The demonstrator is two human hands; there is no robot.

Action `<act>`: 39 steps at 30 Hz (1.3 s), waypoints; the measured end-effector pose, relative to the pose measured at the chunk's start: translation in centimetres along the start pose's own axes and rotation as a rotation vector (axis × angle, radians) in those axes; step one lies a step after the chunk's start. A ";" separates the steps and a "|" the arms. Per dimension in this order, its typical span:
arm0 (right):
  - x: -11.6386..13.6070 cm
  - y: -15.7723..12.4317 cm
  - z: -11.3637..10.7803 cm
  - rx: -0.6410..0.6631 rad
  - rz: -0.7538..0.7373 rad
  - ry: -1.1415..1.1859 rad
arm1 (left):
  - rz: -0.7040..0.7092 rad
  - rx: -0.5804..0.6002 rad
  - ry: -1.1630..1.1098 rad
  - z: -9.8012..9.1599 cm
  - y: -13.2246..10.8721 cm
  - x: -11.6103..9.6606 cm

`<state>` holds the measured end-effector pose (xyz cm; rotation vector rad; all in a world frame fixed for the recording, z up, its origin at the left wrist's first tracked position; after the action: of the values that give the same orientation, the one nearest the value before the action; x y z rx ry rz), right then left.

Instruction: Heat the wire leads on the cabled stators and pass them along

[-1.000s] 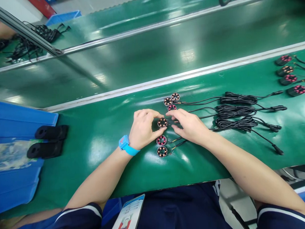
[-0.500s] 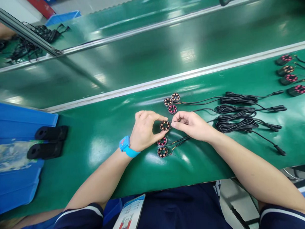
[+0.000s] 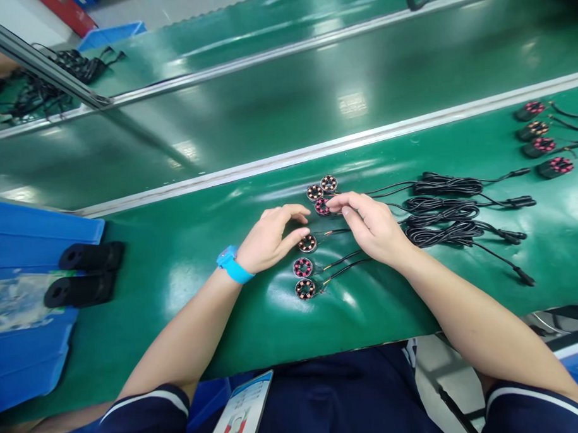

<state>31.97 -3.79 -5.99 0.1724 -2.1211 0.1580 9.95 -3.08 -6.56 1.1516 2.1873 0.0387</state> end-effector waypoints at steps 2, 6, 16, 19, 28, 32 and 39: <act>0.0 0.3 -0.2 -0.089 -0.073 -0.093 | 0.008 0.044 0.136 0.3 0.9 0.7; -0.5 1.0 0.5 -0.125 -0.174 -0.291 | 0.027 0.144 0.318 1.4 2.2 2.0; -1.9 1.2 2.2 -0.001 -0.116 -0.308 | 0.109 0.021 0.256 1.3 1.4 0.9; -1.6 1.2 2.0 0.020 -0.087 -0.285 | 0.126 -0.046 0.314 1.2 1.4 0.7; -1.7 1.4 1.7 0.228 0.249 0.113 | 0.170 -0.144 0.334 1.5 1.4 0.6; -1.6 1.7 1.6 0.269 0.336 0.313 | 0.186 -0.153 0.319 1.5 1.7 0.1; -2.0 1.7 1.7 0.256 0.366 0.373 | 0.211 -0.100 0.304 1.4 1.5 -0.1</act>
<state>31.31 -2.26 -8.66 -0.0934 -1.7367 0.6304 11.86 -2.65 -7.16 1.3875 2.2810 0.4352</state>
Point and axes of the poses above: each hand's wrist, its own y-axis towards the middle knuckle, its own z-axis out of the palm, x = y × z, the point moved 3 cm from there along y, towards the middle knuckle, and after that the axes turned 15 degrees about z, right-handed, at the moved point
